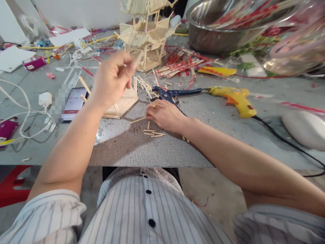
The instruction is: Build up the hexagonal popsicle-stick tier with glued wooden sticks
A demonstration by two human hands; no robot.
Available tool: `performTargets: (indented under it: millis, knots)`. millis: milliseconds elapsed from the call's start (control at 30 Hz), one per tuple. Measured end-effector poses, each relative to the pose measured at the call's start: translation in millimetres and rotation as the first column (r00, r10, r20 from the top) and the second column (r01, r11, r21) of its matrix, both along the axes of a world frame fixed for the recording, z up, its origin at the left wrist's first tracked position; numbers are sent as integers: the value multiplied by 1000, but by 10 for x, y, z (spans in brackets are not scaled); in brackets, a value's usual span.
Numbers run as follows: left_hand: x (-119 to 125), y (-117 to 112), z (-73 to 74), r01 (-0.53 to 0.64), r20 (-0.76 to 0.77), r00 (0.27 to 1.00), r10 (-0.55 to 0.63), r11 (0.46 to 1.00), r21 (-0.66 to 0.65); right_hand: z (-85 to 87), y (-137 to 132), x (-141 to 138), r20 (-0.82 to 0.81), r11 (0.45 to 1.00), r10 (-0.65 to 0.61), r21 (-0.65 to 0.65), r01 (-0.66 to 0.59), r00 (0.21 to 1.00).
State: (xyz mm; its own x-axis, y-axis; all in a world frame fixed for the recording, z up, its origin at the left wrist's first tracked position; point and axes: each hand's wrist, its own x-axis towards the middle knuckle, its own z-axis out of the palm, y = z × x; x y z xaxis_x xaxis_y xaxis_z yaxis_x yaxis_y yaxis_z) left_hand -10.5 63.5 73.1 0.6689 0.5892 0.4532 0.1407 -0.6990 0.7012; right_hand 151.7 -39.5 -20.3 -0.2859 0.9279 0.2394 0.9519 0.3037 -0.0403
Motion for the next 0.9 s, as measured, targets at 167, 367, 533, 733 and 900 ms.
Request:
performTargets:
  millis: [167,367,533,733,900]
  knots:
    - [179,-264,-202,-63,-219,972,91,990,129,128,-55,161,-286,991,-74,85,102,955]
    - [240,-305,-341,-39,-349,934,78,992,118,152,-28,268,-837,986,36,117,116,546]
    - [251,-323,-452,-12,-372,928,4,1000,-18,138,13,234,-937,994,51,82,75,345]
    - [259,-357,-453,49,-310,934,-178,923,-382,159,4,290,-924,986,78,126,106,373]
    - [266,-337,-465,64,-236,945,-225,837,-543,187,32,350,-896,973,43,138,185,442]
